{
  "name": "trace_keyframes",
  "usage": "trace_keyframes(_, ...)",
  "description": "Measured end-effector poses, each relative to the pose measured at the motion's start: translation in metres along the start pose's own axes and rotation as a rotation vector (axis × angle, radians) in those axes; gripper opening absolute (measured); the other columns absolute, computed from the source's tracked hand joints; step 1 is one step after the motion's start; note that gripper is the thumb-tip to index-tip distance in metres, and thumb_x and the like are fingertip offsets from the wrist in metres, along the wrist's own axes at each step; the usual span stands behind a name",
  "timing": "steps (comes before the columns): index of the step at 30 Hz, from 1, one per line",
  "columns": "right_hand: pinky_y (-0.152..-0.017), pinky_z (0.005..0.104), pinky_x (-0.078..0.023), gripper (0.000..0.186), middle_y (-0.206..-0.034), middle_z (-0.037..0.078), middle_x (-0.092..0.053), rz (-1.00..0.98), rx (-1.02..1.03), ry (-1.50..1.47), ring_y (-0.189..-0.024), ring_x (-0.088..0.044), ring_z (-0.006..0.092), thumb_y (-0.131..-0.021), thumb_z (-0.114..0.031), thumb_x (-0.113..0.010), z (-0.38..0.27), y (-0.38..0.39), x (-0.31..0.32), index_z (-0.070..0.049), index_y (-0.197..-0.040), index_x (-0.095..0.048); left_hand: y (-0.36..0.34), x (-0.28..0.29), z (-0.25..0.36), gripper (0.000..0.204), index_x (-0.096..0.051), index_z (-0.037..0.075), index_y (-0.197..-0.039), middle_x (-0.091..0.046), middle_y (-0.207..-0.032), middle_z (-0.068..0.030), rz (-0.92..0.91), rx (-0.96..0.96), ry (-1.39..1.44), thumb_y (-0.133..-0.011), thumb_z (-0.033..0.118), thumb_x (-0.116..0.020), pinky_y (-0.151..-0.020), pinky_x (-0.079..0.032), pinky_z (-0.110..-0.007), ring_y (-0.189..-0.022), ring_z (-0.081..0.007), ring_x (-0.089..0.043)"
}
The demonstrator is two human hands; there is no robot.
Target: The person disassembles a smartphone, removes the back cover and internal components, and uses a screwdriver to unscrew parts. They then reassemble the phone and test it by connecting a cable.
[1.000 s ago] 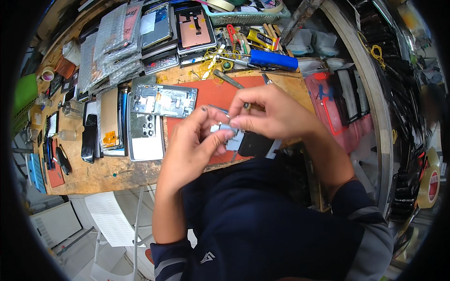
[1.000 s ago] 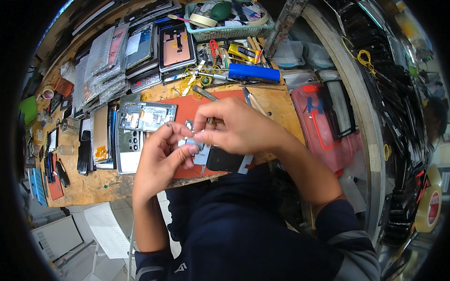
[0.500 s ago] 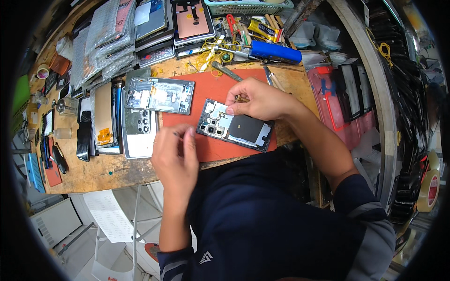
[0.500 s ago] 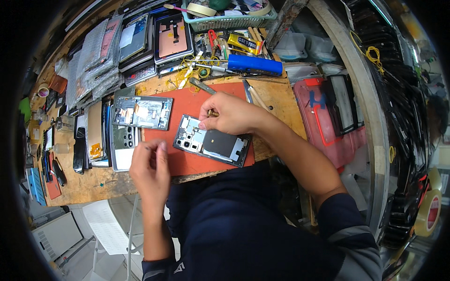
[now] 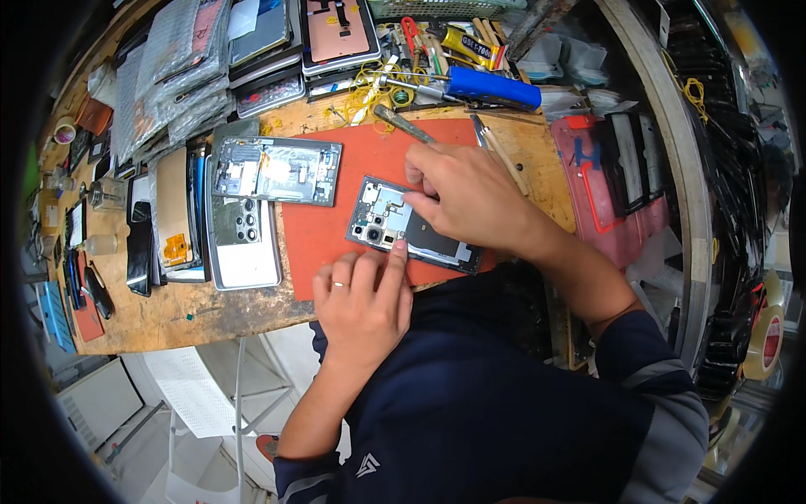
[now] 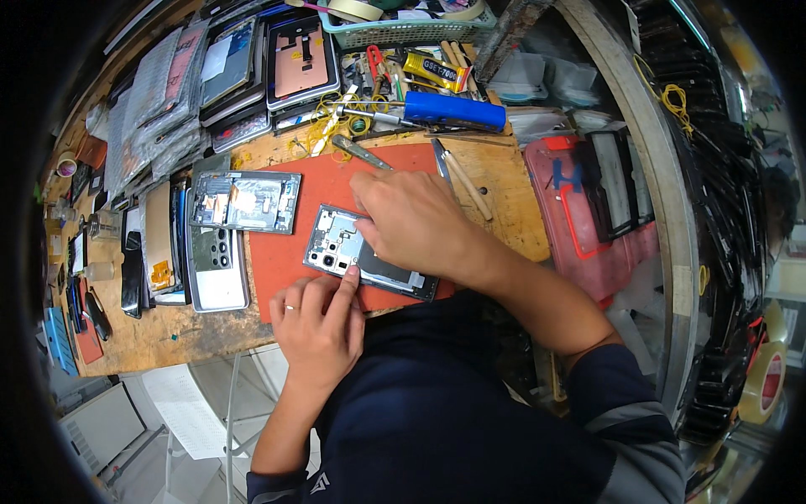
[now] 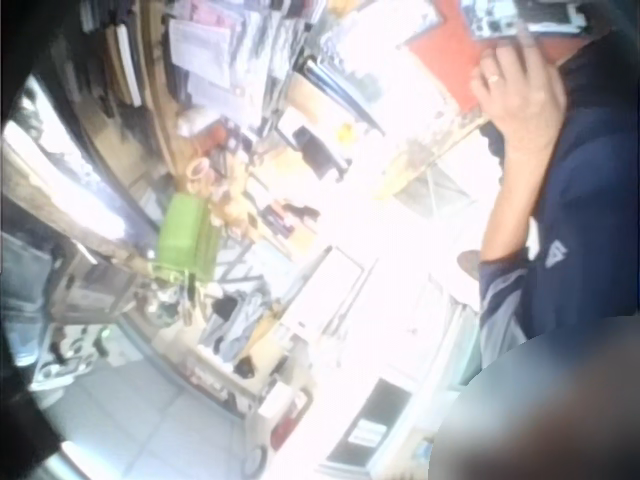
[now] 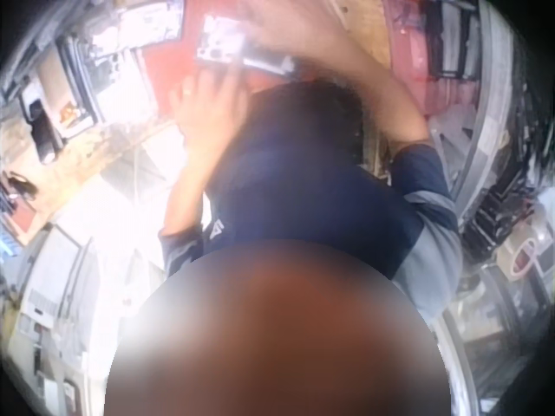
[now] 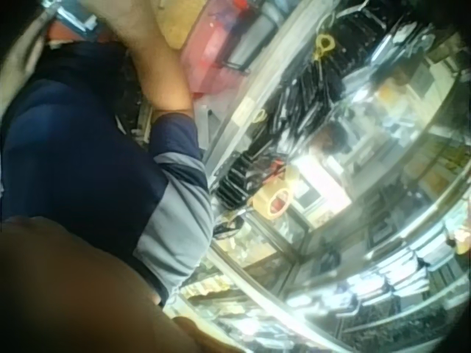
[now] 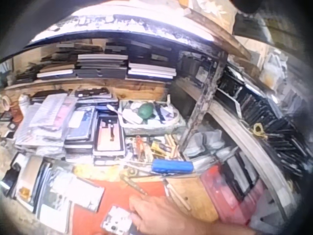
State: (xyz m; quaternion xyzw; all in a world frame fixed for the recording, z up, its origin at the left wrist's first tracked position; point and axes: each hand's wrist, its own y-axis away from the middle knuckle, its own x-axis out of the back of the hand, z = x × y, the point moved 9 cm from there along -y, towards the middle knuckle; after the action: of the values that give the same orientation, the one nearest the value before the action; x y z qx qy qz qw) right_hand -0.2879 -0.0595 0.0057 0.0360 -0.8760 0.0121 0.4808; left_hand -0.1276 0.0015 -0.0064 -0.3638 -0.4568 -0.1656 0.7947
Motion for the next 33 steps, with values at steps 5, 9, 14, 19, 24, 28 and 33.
trace_keyframes(5, -0.071, 0.0485, -0.054, 0.013, -0.094, 0.015, -0.066, 0.107, 0.288, -0.06, -0.086, -0.069, 0.0371, -0.089, -0.01, -0.072, -0.009, 0.014, 0.003, -0.002, -0.1, -0.07, -0.006, 0.001, -0.014, 0.039, -0.079, 0.015, -0.122, -0.062, -0.1, -0.0032, -0.114, 0.004, 0.108, -0.083, 0.016, -0.074, -0.095, -0.04, -0.046, -0.103, -0.027, -0.059)
trace_keyframes(9, -0.067, 0.0431, -0.054, 0.016, -0.094, 0.011, -0.061, 0.05, 0.415, 0.149, -0.088, -0.068, 0.0293, -0.086, -0.012, -0.073, -0.025, 0.035, -0.011, -0.003, -0.098, -0.07, -0.006, -0.002, -0.011, 0.04, -0.078, 0.013, -0.122, -0.064, -0.104, -0.0044, -0.108, 0.019, 0.104, -0.083, 0.016, -0.073, -0.099, -0.038, -0.046, -0.108, -0.0277, -0.058)
trace_keyframes(14, -0.066, 0.0396, -0.054, 0.019, -0.094, 0.009, -0.059, 0.071, 0.4, 0.164, -0.089, -0.066, 0.026, -0.085, -0.014, -0.074, -0.026, 0.038, -0.014, -0.003, -0.1, -0.07, -0.022, 0.004, -0.018, 0.045, -0.072, 0.01, -0.127, -0.069, -0.127, -0.0037, -0.042, 0.046, 0.024, -0.083, 0.016, -0.071, -0.11, -0.029, -0.049, -0.127, -0.0281, -0.055)
trace_keyframes(19, -0.067, 0.039, -0.053, 0.02, -0.094, 0.008, -0.058, 0.107, 0.416, 0.132, -0.09, -0.065, 0.0249, -0.084, -0.014, -0.075, -0.021, 0.04, -0.013, -0.004, -0.101, -0.07, -0.039, 0.0, -0.021, 0.042, -0.076, 0.012, -0.123, -0.07, -0.13, -0.0009, -0.092, -0.028, -0.108, -0.082, 0.017, -0.072, -0.118, -0.026, -0.051, -0.135, -0.0281, -0.054)
trace_keyframes(24, -0.069, 0.038, -0.052, 0.029, -0.097, 0.006, -0.061, 0.118, 0.405, 0.119, -0.087, -0.064, 0.0245, -0.082, -0.009, -0.073, -0.015, 0.041, -0.017, -0.005, -0.111, -0.073, -0.041, -0.003, -0.022, 0.046, -0.075, 0.015, -0.129, -0.07, -0.13, 0.0004, -0.166, -0.141, -0.15, -0.082, 0.015, -0.071, -0.124, -0.021, -0.054, -0.14, -0.0276, -0.052)
trace_keyframes(28, -0.067, 0.0373, -0.052, 0.031, -0.095, 0.005, -0.061, 0.167, 0.426, 0.108, -0.086, -0.064, 0.0239, -0.078, -0.008, -0.074, -0.018, 0.039, -0.006, -0.006, -0.11, -0.073, -0.039, -0.007, -0.016, 0.049, -0.075, 0.015, -0.129, -0.071, -0.13, -0.0002, -0.206, -0.238, -0.246, -0.081, 0.013, -0.072, -0.125, -0.019, -0.057, -0.141, -0.0293, -0.053)
trace_keyframes(33, -0.068, 0.0373, -0.054, 0.024, -0.093, 0.005, -0.056, 0.204, 0.431, 0.134, -0.09, -0.063, 0.0245, -0.075, -0.013, -0.078, -0.013, 0.033, 0.001, -0.009, -0.096, -0.069, -0.052, -0.001, -0.031, 0.048, -0.075, 0.015, -0.129, -0.071, -0.13, -0.0007, -0.308, -0.161, 0.006, -0.081, 0.012, -0.071, -0.126, -0.016, -0.06, -0.141, -0.0308, -0.053)
